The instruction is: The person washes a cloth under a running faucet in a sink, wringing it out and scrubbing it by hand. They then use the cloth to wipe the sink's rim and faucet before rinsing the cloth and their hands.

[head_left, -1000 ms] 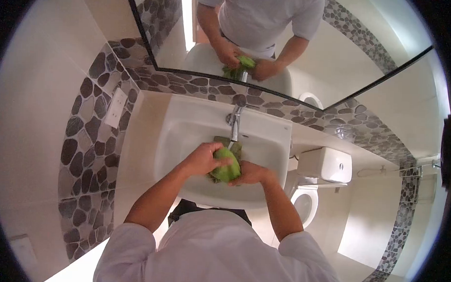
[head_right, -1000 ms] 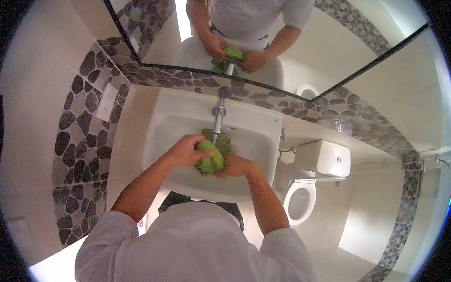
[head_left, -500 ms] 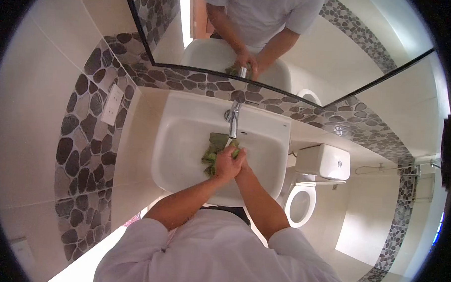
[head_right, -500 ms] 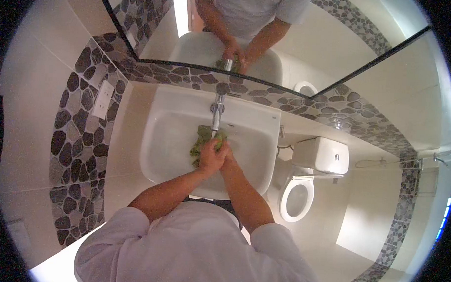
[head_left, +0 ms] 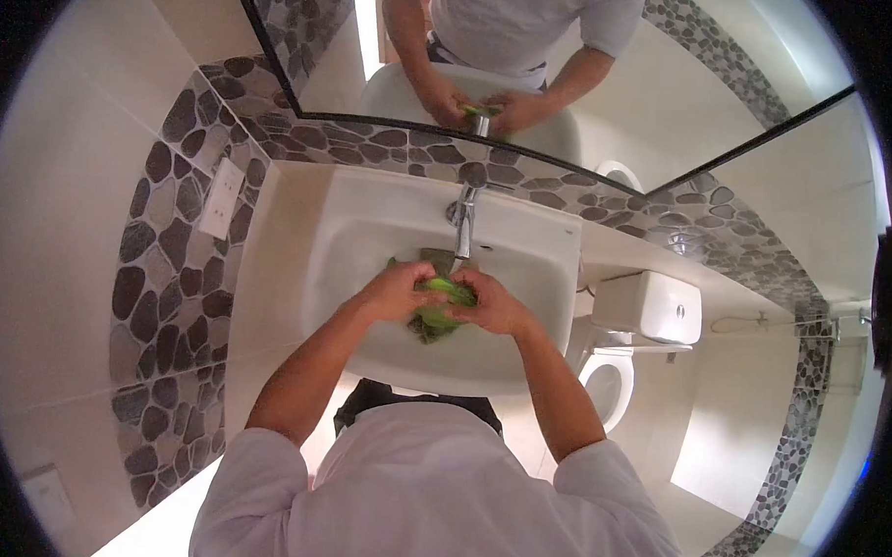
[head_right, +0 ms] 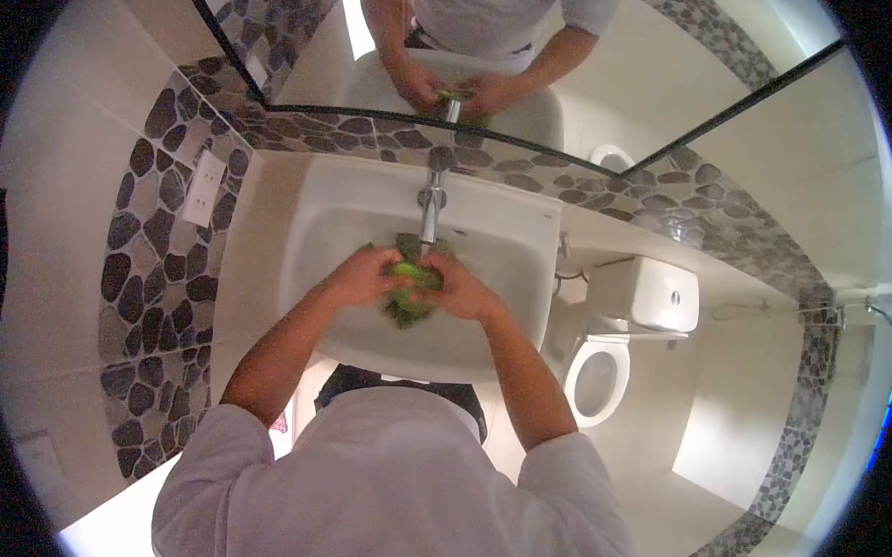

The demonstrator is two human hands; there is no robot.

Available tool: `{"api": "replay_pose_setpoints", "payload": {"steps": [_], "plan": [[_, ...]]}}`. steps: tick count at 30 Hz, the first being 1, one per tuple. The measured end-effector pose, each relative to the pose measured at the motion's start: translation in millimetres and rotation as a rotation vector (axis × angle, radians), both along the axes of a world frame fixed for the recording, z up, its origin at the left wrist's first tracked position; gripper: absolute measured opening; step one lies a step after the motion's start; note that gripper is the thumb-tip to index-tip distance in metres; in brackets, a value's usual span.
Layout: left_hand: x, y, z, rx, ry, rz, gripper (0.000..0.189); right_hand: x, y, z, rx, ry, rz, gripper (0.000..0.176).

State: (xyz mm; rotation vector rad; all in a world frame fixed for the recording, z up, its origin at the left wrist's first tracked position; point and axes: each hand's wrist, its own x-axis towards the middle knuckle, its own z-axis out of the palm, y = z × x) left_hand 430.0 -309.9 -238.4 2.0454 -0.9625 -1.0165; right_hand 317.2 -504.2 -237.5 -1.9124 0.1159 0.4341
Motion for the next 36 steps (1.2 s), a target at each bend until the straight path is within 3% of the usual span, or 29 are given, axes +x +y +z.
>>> {"api": "replay_pose_setpoints", "payload": {"steps": [2, 4, 6, 8, 10, 13, 16, 18, 19, 20, 22, 24, 26, 28, 29, 30, 32, 34, 36], "plan": [[2.4, 5.9, 17.6, -0.080, 0.032, 0.236, 0.034, -5.4, -2.7, 4.1, -0.215, 0.038, 0.109, 0.057], [-0.9, 12.1, 31.2, -0.235, -0.004, 0.461, 0.034, -9.5, -8.0, -31.6, -0.465, 0.088, 0.191, 0.051], [-2.4, 16.6, 18.2, -0.306, -0.233, 0.417, 0.034, -29.5, -22.2, -126.0, 0.051, 0.020, -0.272, 0.048], [0.8, 22.7, -12.0, -0.219, -0.361, 0.192, 0.034, -34.2, -22.4, -132.7, 0.634, 0.015, -0.531, 0.044], [12.2, 28.5, -46.6, 0.020, -0.380, -0.225, 0.035, -20.2, -8.1, -67.4, 1.280, 0.067, -0.582, 0.041], [-4.2, -1.2, -33.0, -0.257, -0.001, 0.268, 0.041, 1.2, 5.7, -77.5, 1.297, 0.330, -0.916, 0.041], [-58.2, -56.2, -38.3, -0.482, -0.191, 0.696, 0.042, 11.1, 18.9, -193.9, 1.163, 0.177, -0.671, 0.040], [-66.0, -75.7, -71.3, -0.413, -0.295, 0.723, 0.043, 7.2, 28.0, -188.5, 0.990, -0.001, -0.565, 0.039], [-68.3, -77.8, -83.1, -0.372, -0.344, 0.731, 0.044, 3.9, 35.3, -178.0, 0.961, 0.024, -0.608, 0.038], [-53.7, -72.7, -80.6, -0.158, -0.304, 0.630, 0.046, 0.8, 42.7, -166.9, 0.932, 0.049, -0.651, 0.038], [-20.8, -56.0, -113.9, -0.150, -0.508, 0.556, 0.045, 8.3, 47.9, -125.4, 0.957, 0.318, -0.894, 0.039], [-5.9, -33.7, -121.3, -0.212, -0.669, 0.532, 0.043, 5.2, 33.1, -114.8, 0.508, 0.107, -0.650, 0.037], [-5.4, -14.9, -105.0, -0.347, -0.778, 0.544, 0.042, 0.2, 20.6, -100.5, 0.300, -0.013, -0.443, 0.034], [-20.4, -6.1, -69.4, -0.478, -0.541, 0.338, 0.040, 4.1, 13.9, -52.4, 0.315, -0.055, -0.274, 0.031], [-20.6, -4.9, -50.5, -0.409, -0.425, 0.236, 0.040, 3.2, 12.3, -33.1, 0.194, -0.053, -0.180, 0.036], [-21.0, -3.7, -31.7, -0.332, -0.312, 0.139, 0.040, 2.4, 10.7, -14.8, 0.071, -0.050, -0.084, 0.040], [-4.2, 0.5, 1.8, 0.091, -0.106, -0.057, 0.042, 1.4, 7.1, 8.4, -0.117, -0.055, 0.023, 0.046], [-4.1, 2.4, 37.4, 0.009, -0.041, 0.055, 0.042, -5.3, 7.3, 18.7, -0.241, -0.061, 0.045, 0.048], [-8.7, 4.7, 57.9, -0.128, 0.014, 0.252, 0.040, -7.6, 11.5, -10.5, -0.404, 0.006, 0.129, 0.044]]}}
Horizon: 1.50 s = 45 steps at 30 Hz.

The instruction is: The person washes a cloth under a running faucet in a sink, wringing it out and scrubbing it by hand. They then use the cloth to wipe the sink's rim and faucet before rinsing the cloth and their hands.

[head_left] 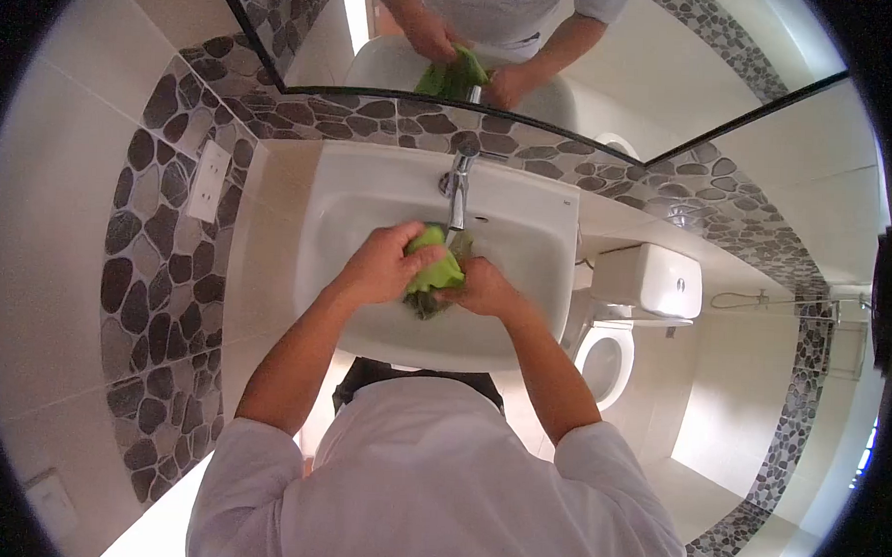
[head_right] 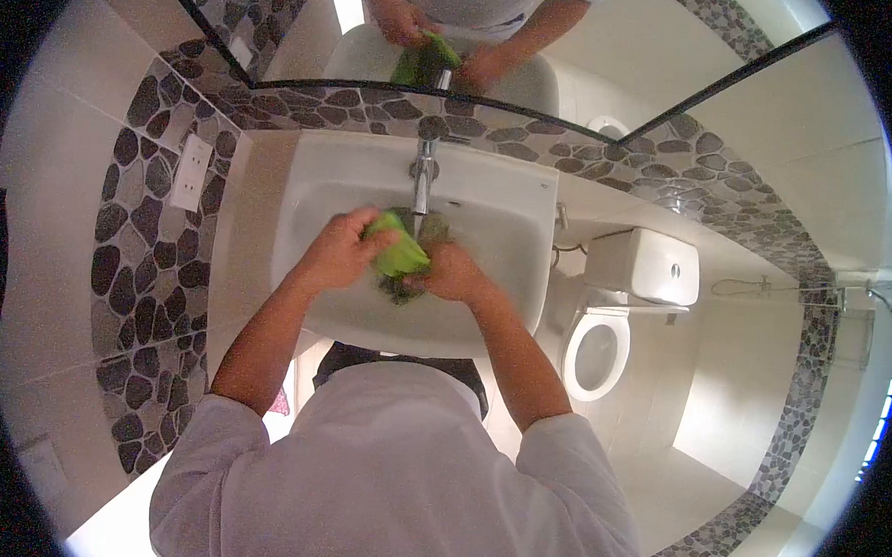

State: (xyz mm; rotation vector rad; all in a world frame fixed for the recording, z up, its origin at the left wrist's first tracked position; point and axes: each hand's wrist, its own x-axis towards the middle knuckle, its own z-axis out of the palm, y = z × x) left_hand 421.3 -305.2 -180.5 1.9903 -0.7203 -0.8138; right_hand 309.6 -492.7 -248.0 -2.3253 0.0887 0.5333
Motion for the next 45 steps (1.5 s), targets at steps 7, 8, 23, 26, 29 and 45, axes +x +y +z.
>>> {"api": "replay_pose_setpoints", "payload": {"steps": [7, 8, 23, 26, 29, 45], "plan": [[8.5, 19.1, -56.9, 0.193, -0.374, -0.177, 0.039, -18.6, -20.7, -47.2, 1.700, 0.035, -0.845, 0.038], [13.6, 17.4, -75.3, 0.289, -0.284, -0.356, 0.042, -12.9, -22.0, -56.3, 1.702, 0.074, -0.908, 0.037], [4.4, -47.4, -147.9, 0.094, -0.500, 0.214, 0.048, 17.1, 18.4, -79.0, 1.184, 0.160, -1.002, 0.025], [-8.0, -20.9, -134.2, -0.297, -0.359, 0.084, 0.050, 6.7, 8.0, -80.6, 0.953, 0.008, -0.781, 0.030], [-18.7, -7.8, -76.3, -0.056, -0.205, -0.155, 0.041, -1.5, 8.5, -14.5, 0.799, -0.116, -0.497, 0.033], [-2.1, 18.8, -46.7, 0.159, -0.534, -0.122, 0.045, -33.9, -17.9, -72.3, 1.403, -0.207, -0.700, 0.030]]}}
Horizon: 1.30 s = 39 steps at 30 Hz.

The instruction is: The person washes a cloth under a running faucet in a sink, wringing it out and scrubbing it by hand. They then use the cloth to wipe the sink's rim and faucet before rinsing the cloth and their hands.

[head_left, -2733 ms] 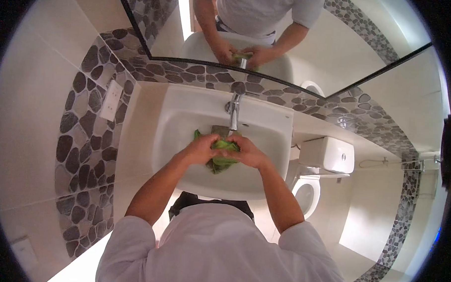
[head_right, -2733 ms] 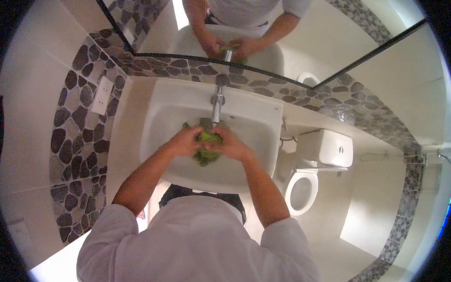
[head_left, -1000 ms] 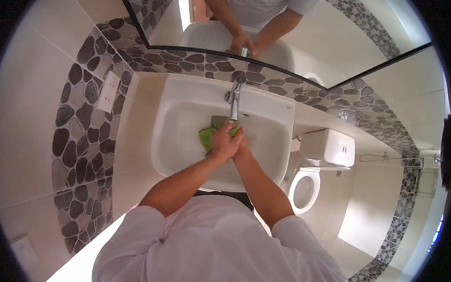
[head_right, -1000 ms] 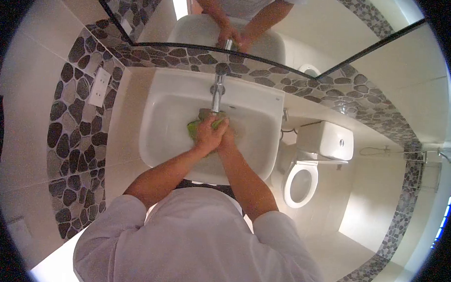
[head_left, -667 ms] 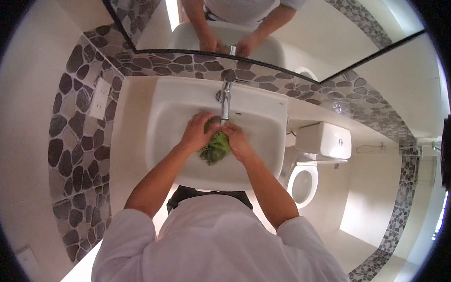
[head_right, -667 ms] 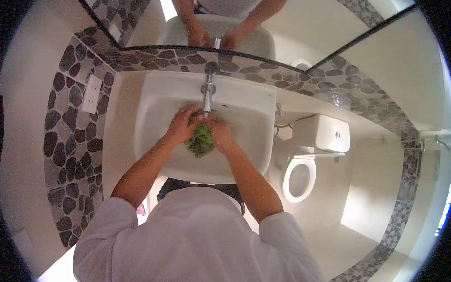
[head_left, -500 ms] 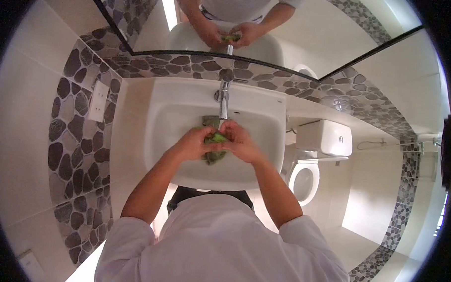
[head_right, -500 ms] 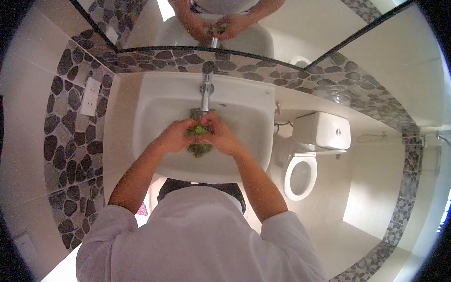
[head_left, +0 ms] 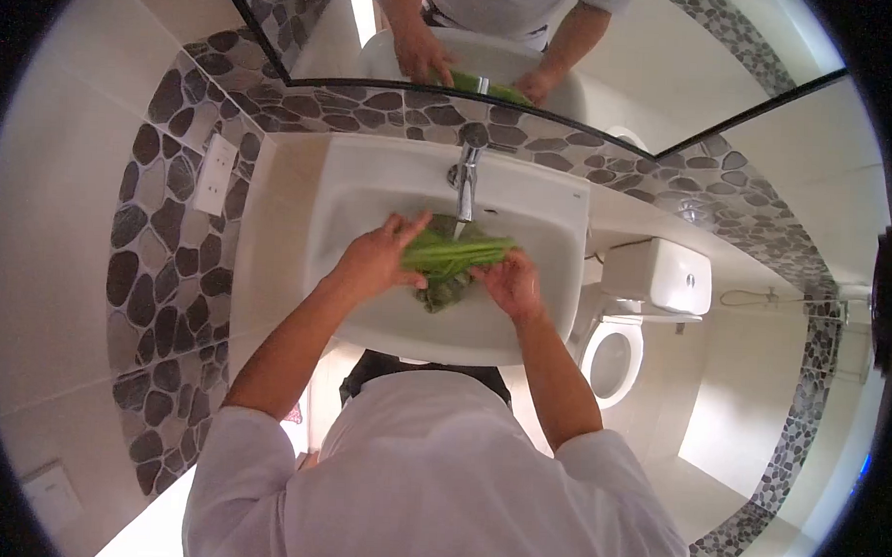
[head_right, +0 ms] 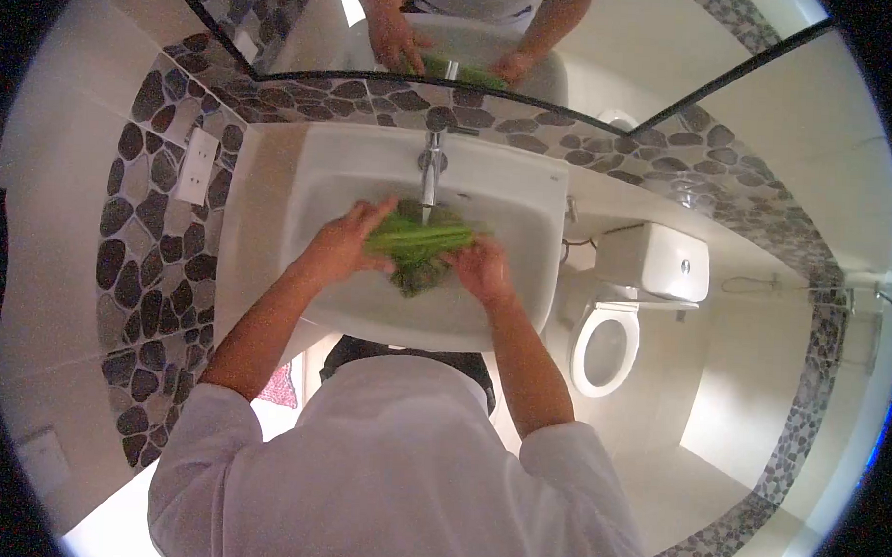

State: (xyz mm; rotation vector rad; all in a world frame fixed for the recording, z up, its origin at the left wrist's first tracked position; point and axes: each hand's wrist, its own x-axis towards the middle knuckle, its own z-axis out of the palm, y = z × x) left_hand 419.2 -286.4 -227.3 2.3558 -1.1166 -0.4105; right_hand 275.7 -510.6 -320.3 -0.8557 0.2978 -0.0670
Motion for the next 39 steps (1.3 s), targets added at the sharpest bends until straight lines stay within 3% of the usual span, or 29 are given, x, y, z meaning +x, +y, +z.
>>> {"api": "replay_pose_setpoints", "payload": {"steps": [1, 3, 6, 7, 9, 10, 12, 13, 15, 16, 18, 19, 21, 24, 27, 30, 31, 33, 35, 36, 37, 39], "plan": [[0.7, 0.4, -15.5, 0.138, 0.016, -0.090, 0.045, 12.0, 7.3, 37.6, 0.484, -0.010, -0.068, 0.029], [13.5, -8.4, -46.4, 0.340, 0.206, -0.206, 0.044, 25.0, 6.3, 20.2, 0.470, 0.076, -0.104, 0.033], [-8.8, -38.7, -64.0, -0.452, 0.547, 0.104, 0.037, 40.3, 7.9, -39.2, 0.504, 0.282, -0.113, 0.037], [-27.2, -54.6, -65.8, -0.482, 0.453, 0.175, 0.037, 41.8, 10.6, -61.6, 0.524, 0.366, -0.107, 0.038], [-62.2, -84.2, -66.4, -0.536, 0.257, 0.327, 0.037, 41.7, 20.4, -93.4, 0.605, 0.092, 0.032, 0.041], [-62.3, -91.0, -67.4, -0.439, 0.245, 0.397, 0.041, 42.3, 24.7, -100.4, 0.644, -0.046, 0.102, 0.043], [-52.7, -101.7, -70.8, -0.237, 0.224, 0.528, 0.049, 43.1, 31.3, -96.2, 0.354, 0.356, -0.019, 0.043], [-39.1, -99.3, -74.3, -0.125, 0.182, 0.408, 0.050, 43.3, 33.3, -91.7, 0.202, 0.549, -0.082, 0.043], [-7.2, -80.4, -88.2, 0.095, 0.094, 0.170, 0.051, 44.7, 39.5, -23.0, 0.077, 0.600, -0.062, 0.047], [-1.8, -70.3, -86.4, 0.139, 0.014, 0.201, 0.051, 46.5, 41.0, 1.5, 0.015, 0.622, -0.052, 0.050], [7.2, -52.3, -80.0, 0.229, -0.149, 0.251, 0.052, 45.1, 25.3, -7.7, -0.304, 0.528, 0.074, 0.054], [10.5, -41.0, -83.9, 0.006, -0.102, 0.173, 0.051, 41.3, 17.1, -14.2, -0.457, 0.482, 0.132, 0.056], [15.2, -24.6, -94.0, -0.441, -0.002, 0.018, 0.049, 42.2, 9.8, 21.8, -0.585, 0.316, 0.328, 0.048], [17.8, -21.3, -50.7, -0.121, 0.224, -0.273, 0.055, 45.1, 4.0, 51.4, -0.754, 0.188, 0.476, 0.044], [38.2, -34.4, 24.0, 0.289, 0.587, -0.214, 0.065, 48.7, 4.5, 63.4, -1.101, 0.156, 0.537, 0.044], [26.2, -24.1, 27.8, -0.194, 0.587, 0.130, 0.054, 43.5, 9.5, 60.3, -1.356, 0.268, 0.631, 0.047], [22.3, -19.5, 22.9, -0.282, 0.443, 0.132, 0.051, 42.7, 10.9, 56.9, -1.412, 0.323, 0.673, 0.049], [21.3, -7.5, -2.6, -0.313, 0.237, 0.074, 0.046, 31.6, 1.5, 22.8, -1.168, 0.372, 0.504, 0.043], [28.0, 7.5, -32.7, -0.072, 0.208, -0.100, 0.045, 19.2, -14.0, -22.7, -0.461, 0.211, 0.188, 0.038], [29.5, 9.4, -41.8, 0.118, 0.237, -0.215, 0.045, 19.6, -8.7, -12.3, -0.092, 0.167, 0.093, 0.036], [27.5, 4.5, -52.6, 0.046, 0.261, -0.155, 0.044, 19.7, -4.0, -1.6, 0.278, 0.235, 0.058, 0.034], [14.9, -17.1, -64.0, -0.100, 0.310, -0.032, 0.044, 31.8, 16.8, -8.8, 0.433, 0.354, -0.041, 0.039]]}}
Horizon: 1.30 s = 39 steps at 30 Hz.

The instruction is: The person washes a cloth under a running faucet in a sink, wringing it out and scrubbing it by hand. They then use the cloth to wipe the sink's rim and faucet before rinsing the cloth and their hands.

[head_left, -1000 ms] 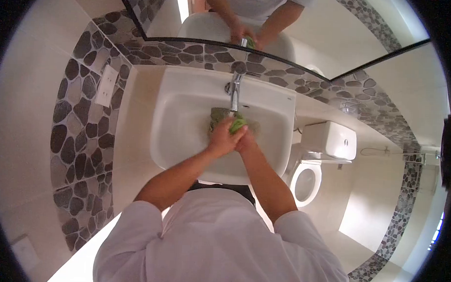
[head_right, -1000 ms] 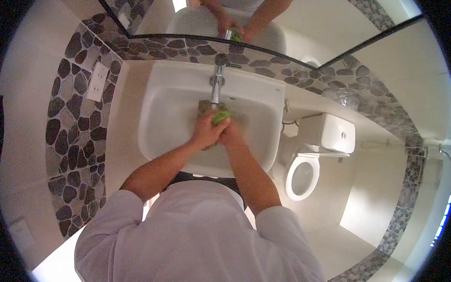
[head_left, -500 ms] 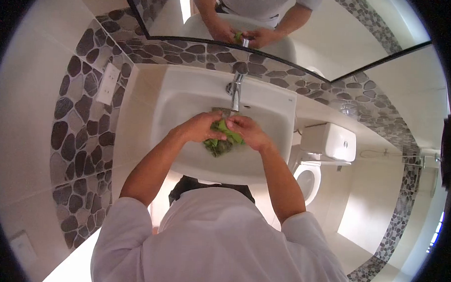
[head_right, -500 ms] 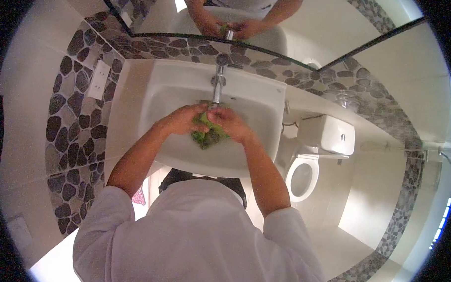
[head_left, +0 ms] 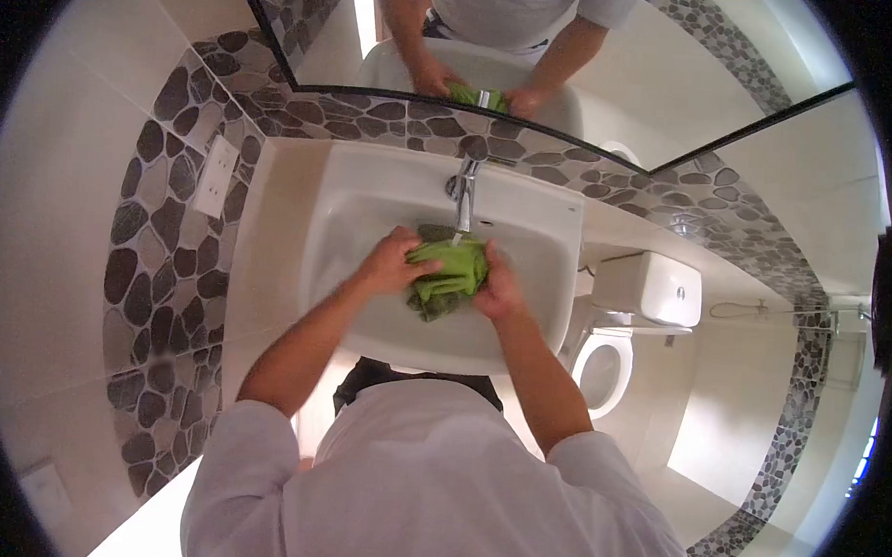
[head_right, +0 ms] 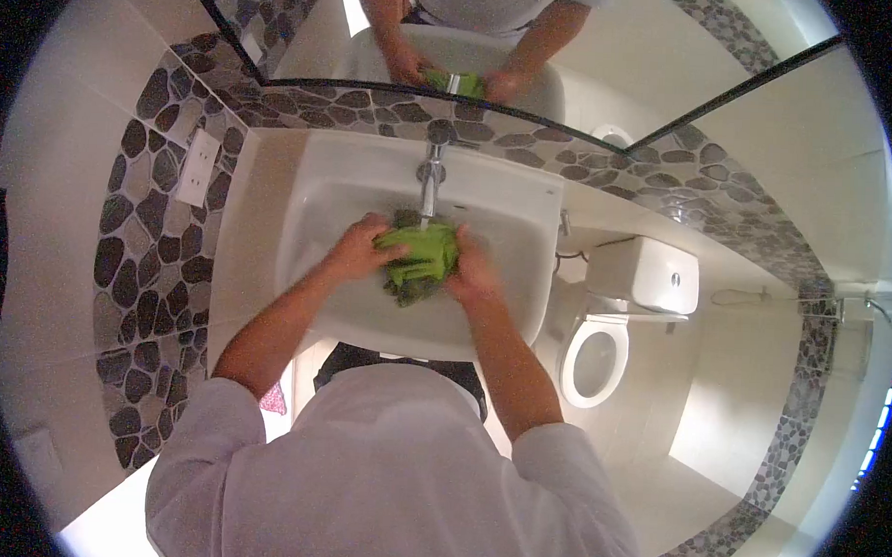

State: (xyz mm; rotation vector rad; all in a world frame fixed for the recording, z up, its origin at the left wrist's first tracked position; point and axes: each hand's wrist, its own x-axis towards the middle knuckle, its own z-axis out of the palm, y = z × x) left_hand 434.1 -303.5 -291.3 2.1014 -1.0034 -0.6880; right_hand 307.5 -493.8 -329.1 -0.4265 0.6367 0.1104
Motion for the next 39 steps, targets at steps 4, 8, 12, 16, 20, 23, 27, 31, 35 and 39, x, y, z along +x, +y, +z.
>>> {"api": "replay_pose_setpoints", "payload": {"steps": [4, 8, 12, 16, 20, 23, 27, 31, 35, 39], "plan": [[-76.7, -78.5, -10.0, -0.357, 0.077, 0.537, 0.041, 11.5, 6.5, -144.3, 0.223, -0.244, -0.003, 0.043], [-57.3, -88.2, -27.2, 0.004, 0.027, 0.589, 0.044, 5.5, 1.7, -182.2, -1.162, -0.281, 0.275, 0.037], [-26.8, -57.1, -64.2, -0.126, -0.242, 0.468, 0.048, 5.2, 15.5, -32.7, -1.815, -0.042, 0.370, 0.031], [-51.3, -23.9, -11.3, -0.302, -0.061, 0.320, 0.044, 13.5, 19.2, 65.5, -0.597, 0.086, -0.096, 0.032], [-60.6, -23.8, 8.6, -0.076, 0.088, 0.058, 0.059, 4.6, 6.1, 122.0, -0.215, 0.037, -0.189, 0.036], [-48.1, -26.5, 21.6, -0.025, 0.325, 0.074, 0.065, -25.7, -31.4, 122.7, -0.298, 0.007, -0.322, 0.041], [-69.3, -36.9, 44.7, -0.277, 0.230, -0.009, 0.063, -56.9, -33.9, 89.7, -0.077, 0.248, -0.111, 0.045], [-100.9, -54.6, 35.8, -0.408, -0.037, -0.236, 0.059, -46.7, -5.0, 4.3, 0.169, -0.079, -0.053, 0.045], [-95.4, -38.5, 32.6, -0.504, -0.317, -0.246, 0.049, -42.0, -12.0, -41.8, 0.337, -0.376, -0.031, 0.046], [-105.0, -36.4, 6.2, -0.442, 0.070, 0.470, 0.029, -24.1, 19.0, 37.9, 0.354, -0.146, -0.125, 0.043]]}}
